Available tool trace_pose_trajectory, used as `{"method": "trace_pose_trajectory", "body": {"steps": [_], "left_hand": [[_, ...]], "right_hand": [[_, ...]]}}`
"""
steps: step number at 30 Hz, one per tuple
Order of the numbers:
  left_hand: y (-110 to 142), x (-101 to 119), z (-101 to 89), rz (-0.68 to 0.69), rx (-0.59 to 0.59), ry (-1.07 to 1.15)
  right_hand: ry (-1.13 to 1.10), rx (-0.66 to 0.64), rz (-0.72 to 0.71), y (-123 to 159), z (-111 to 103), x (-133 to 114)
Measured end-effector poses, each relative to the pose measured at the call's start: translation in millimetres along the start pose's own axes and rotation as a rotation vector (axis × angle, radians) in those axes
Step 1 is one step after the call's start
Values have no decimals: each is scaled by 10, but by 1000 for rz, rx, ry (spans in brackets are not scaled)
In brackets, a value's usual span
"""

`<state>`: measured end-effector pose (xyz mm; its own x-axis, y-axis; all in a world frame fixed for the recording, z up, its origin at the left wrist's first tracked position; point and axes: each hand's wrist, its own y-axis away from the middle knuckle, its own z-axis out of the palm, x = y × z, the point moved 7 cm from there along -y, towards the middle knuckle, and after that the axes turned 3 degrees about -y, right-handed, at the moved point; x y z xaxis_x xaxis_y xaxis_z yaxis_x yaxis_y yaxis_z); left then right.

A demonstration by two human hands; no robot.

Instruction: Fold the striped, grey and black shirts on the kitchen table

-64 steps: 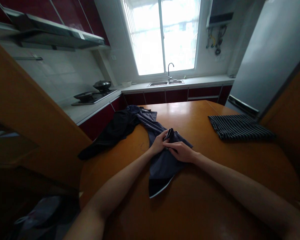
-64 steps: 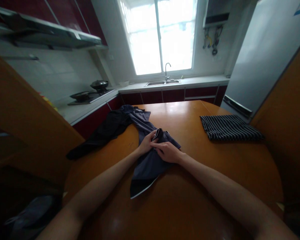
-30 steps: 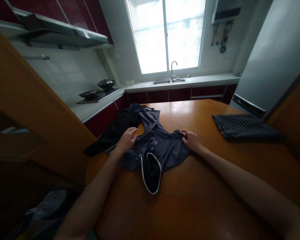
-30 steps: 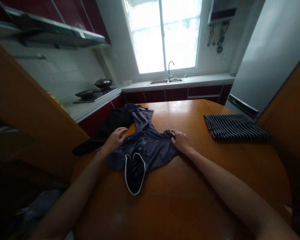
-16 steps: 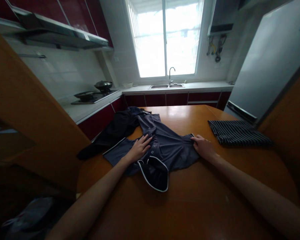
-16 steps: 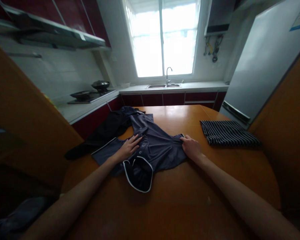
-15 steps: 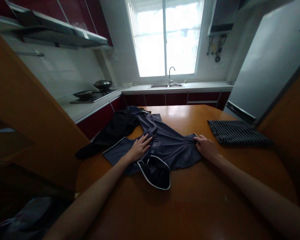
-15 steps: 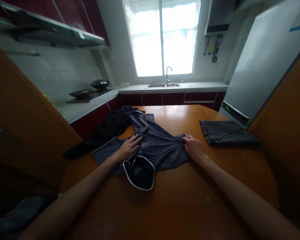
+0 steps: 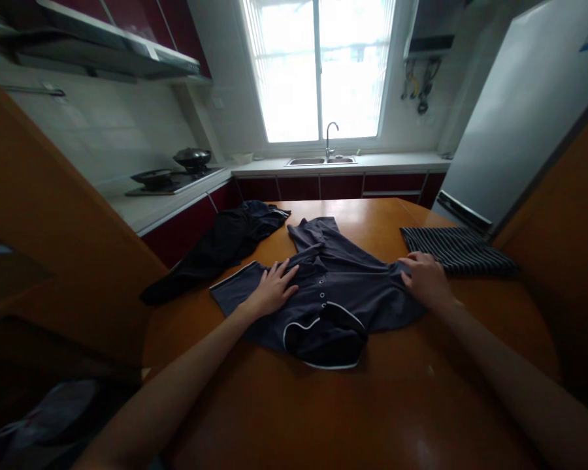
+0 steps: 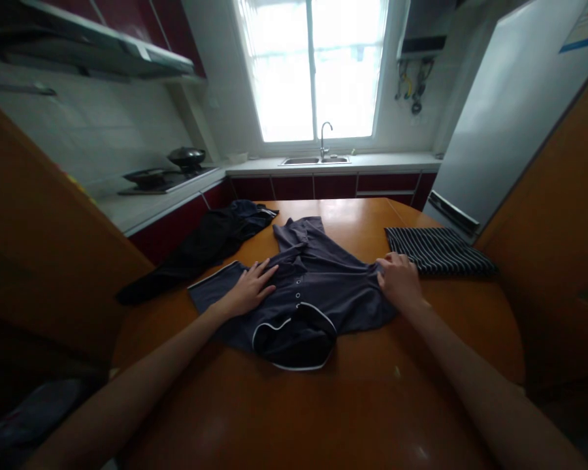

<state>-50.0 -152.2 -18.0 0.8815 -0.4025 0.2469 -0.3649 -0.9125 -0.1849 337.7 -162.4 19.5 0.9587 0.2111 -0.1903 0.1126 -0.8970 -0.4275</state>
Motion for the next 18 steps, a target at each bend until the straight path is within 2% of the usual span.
{"method": "trace_pose_trajectory", "body": {"steps": [1, 3, 6, 8, 10, 12, 18], "left_hand": [[15, 92, -93, 69, 20, 35], [80, 311, -284, 201, -12, 149], [262, 638, -436, 287, -284, 329], [435, 818, -430, 319, -518, 381], [596, 931, -378, 360, -699, 363], [687, 969, -316, 398, -772, 283], [688, 946, -274, 375, -696, 127]], "right_hand": [[-129, -13, -70, 14, -30, -130], [-410, -170, -235, 94, -51, -436], [-649, -537, -457, 370, -37, -891], [-664, -683, -545, 559, -11, -1093], [-622, -716, -592, 669, 31, -1208], [-575, -683, -615, 705, 64, -1265], [-538, -611, -668, 693, -3, -1325]]}}
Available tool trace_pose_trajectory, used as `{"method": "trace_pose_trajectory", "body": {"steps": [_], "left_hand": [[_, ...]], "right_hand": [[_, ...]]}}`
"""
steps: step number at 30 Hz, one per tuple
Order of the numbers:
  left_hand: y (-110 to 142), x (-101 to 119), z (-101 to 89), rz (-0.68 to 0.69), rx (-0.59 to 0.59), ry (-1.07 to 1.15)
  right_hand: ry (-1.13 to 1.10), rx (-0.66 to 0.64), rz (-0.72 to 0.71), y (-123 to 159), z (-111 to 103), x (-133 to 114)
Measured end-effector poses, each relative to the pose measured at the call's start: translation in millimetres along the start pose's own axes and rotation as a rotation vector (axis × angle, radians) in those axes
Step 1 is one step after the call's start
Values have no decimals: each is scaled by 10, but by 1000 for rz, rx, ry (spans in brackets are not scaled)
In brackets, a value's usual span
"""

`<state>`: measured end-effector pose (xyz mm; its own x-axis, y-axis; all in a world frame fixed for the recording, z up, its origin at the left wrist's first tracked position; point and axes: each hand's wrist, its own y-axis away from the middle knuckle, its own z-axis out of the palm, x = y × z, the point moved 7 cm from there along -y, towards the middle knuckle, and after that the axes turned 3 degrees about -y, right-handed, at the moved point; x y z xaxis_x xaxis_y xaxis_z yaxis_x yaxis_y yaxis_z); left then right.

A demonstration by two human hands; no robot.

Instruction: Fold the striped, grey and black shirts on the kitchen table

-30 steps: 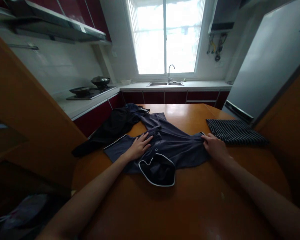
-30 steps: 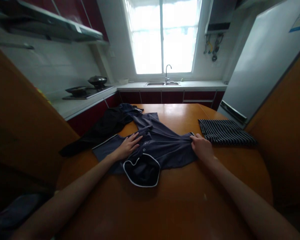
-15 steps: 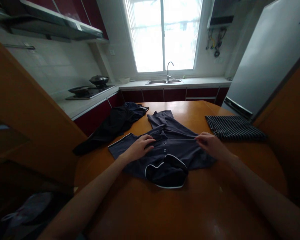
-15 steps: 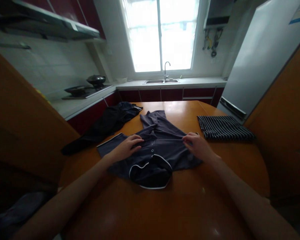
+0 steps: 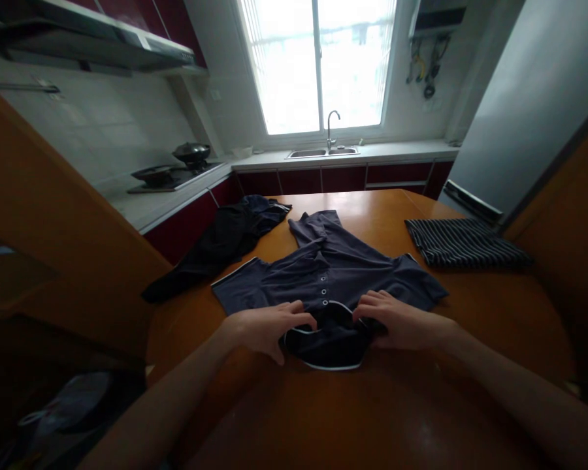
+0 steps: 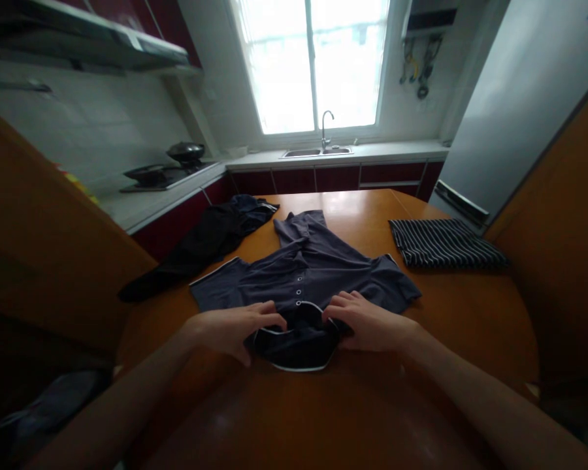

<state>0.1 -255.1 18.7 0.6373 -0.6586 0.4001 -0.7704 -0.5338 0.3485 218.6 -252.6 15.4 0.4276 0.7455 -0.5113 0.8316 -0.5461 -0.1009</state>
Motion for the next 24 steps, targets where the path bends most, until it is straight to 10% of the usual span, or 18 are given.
{"method": "trace_pose_trajectory", "body": {"steps": [24], "left_hand": [[-55, -139, -84, -95, 73, 32]], "right_hand": [[-122, 57, -16, -5, -40, 2]]}}
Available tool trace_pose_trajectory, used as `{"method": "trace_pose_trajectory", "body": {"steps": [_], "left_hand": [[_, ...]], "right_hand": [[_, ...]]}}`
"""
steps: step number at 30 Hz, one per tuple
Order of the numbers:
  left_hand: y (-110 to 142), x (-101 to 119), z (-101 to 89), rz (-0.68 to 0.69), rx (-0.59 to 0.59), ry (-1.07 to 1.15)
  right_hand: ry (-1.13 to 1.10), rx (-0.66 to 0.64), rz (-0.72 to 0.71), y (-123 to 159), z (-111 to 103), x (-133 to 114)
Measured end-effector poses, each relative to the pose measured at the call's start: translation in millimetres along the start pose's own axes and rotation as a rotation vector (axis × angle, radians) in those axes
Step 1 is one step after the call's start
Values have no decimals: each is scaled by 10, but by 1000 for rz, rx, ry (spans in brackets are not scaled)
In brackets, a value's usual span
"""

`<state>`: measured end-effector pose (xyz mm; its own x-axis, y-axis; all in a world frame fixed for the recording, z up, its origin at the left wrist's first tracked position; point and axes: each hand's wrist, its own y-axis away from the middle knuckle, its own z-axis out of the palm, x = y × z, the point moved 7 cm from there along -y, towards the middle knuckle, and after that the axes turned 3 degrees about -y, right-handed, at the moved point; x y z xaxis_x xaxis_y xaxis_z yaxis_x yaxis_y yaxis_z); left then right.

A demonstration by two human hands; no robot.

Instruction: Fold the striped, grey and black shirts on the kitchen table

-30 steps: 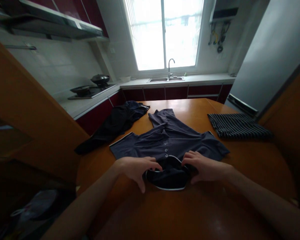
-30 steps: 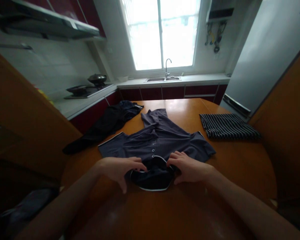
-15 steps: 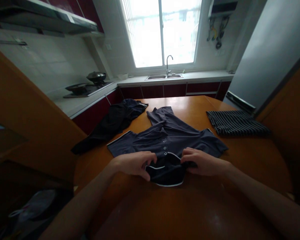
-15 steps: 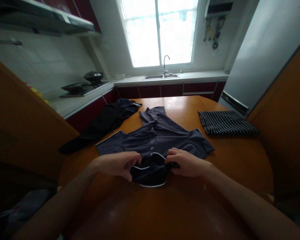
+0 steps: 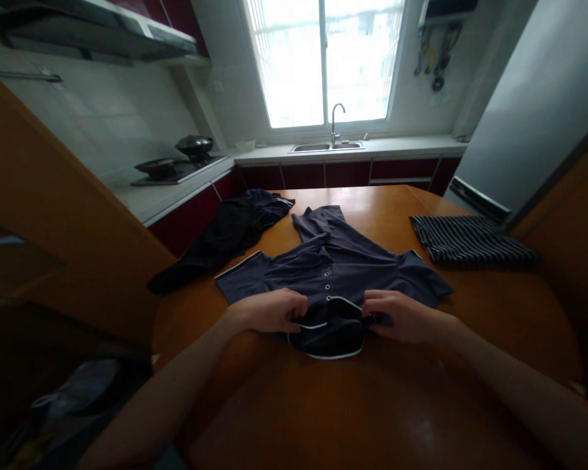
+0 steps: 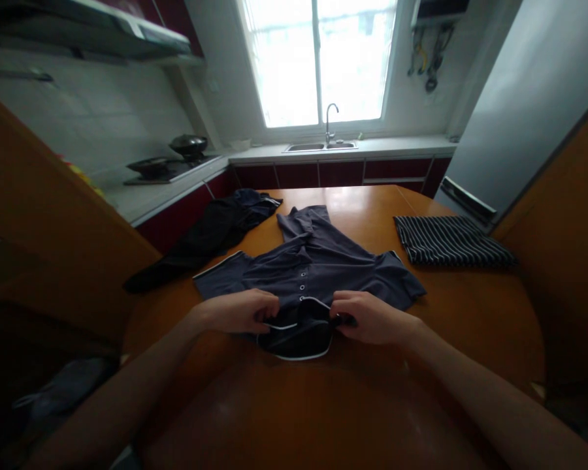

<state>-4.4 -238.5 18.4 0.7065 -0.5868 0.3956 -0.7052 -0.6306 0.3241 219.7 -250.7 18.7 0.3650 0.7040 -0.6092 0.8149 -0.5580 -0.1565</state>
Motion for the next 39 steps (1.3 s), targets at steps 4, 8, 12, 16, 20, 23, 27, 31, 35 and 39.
{"method": "trace_pose_trajectory", "body": {"steps": [4, 8, 12, 16, 20, 23, 27, 31, 35, 39], "left_hand": [[9, 85, -17, 1, 34, -75], [-21, 153, -32, 38, 91, -118], [-49, 32, -122, 29, 178, 15], [-75, -183, -165, -89, 226, 362], [-124, -257, -65, -138, 192, 681], [-159, -326, 50, -201, 164, 752], [-198, -422, 145, -274, 204, 445], [-212, -347, 55, -269, 401, 89], [-192, -80, -108, -91, 477, -14], [-79, 129, -139, 127, 238, 46]], "right_hand": [[8, -5, 10, -11, 18, 20], [5, -17, 13, -14, 20, 16], [-2, -44, 19, -4, 23, -9], [-8, -65, 16, 9, 43, -38], [-33, -91, 1, 26, 51, -66], [-75, -88, -9, 11, 40, -74], [14, 147, 9, -76, -27, -41], [129, 208, -8, -162, 152, -15], [211, 139, 55, -201, 358, 121], [173, 169, 70, -177, 241, 129]]}}
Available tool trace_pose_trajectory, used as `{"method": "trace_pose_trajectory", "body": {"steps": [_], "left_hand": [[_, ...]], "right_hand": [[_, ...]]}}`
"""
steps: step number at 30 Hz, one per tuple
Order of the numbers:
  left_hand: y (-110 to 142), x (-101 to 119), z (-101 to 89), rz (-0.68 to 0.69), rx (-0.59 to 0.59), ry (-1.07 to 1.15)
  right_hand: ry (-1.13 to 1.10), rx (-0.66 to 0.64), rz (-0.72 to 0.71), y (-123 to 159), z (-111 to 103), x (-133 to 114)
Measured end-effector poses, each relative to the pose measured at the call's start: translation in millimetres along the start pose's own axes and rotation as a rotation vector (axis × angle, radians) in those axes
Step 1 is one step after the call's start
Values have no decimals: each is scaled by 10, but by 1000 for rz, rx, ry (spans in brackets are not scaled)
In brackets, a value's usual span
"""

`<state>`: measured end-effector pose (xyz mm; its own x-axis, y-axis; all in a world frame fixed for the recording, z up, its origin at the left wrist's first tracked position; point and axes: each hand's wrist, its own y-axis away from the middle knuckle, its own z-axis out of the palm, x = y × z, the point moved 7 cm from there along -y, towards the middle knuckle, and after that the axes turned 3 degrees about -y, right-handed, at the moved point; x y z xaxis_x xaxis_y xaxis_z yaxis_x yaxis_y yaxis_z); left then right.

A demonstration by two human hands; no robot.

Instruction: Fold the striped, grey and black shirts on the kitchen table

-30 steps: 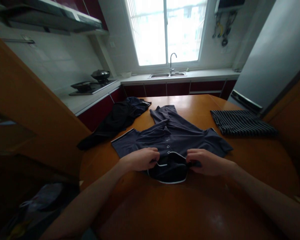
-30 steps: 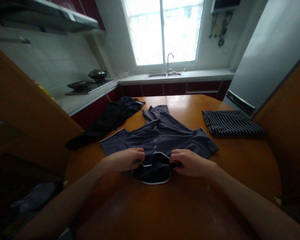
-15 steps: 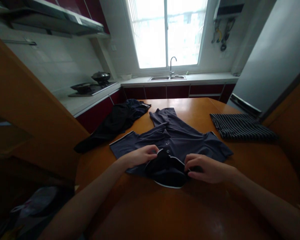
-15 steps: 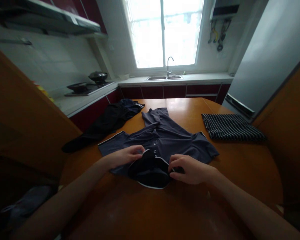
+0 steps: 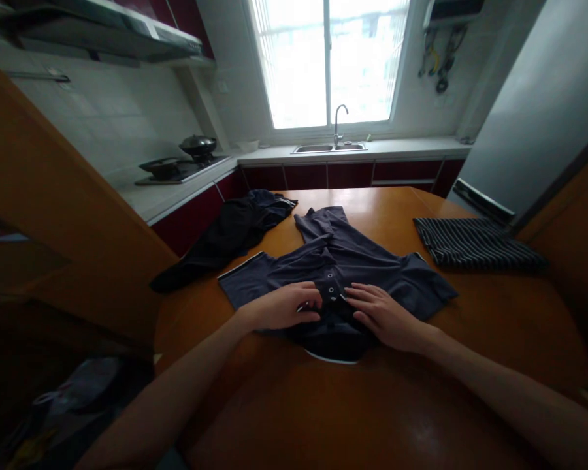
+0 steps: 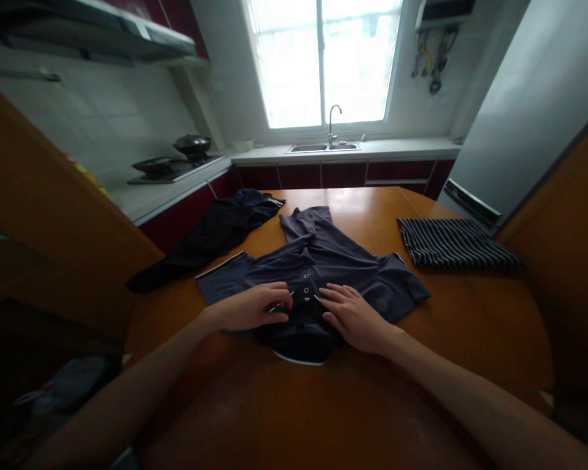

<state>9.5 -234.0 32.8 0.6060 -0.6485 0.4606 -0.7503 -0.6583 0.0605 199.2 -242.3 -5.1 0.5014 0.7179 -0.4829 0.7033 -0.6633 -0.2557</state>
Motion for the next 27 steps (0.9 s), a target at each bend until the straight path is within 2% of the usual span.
{"method": "trace_pose_trajectory", "body": {"steps": [2, 4, 6, 8, 10, 13, 18, 20, 22, 24, 27], "left_hand": [[89, 34, 20, 40, -136, 10], [161, 29, 68, 46, -240, -14], [184, 25, 116, 47, -284, -54], [156, 48, 127, 56, -255, -85], [120, 102, 106, 87, -210, -84], [103, 172, 26, 108, -168, -71], [130, 255, -174, 105, -63, -189], [139, 294, -200, 132, -31, -218], [147, 300, -170, 138, -42, -210], [157, 275, -101, 128, -96, -164], [189, 245, 45, 138, -288, 2]], "right_hand": [[-43, -1, -36, 11, -141, -64], [-78, -79, -89, 37, -218, -152], [-78, -175, -135, 74, -216, -216], [-50, -206, -174, 97, -180, -241], [-25, -176, -212, 98, -142, -241], [0, -68, -239, 82, -152, -214], [136, 167, -308, 108, -327, -243], [210, 204, -346, 124, -347, -276], [264, 172, -371, 124, -308, -304], [280, 67, -377, 116, -223, -326], [166, -139, -336, 125, -94, -365]]}}
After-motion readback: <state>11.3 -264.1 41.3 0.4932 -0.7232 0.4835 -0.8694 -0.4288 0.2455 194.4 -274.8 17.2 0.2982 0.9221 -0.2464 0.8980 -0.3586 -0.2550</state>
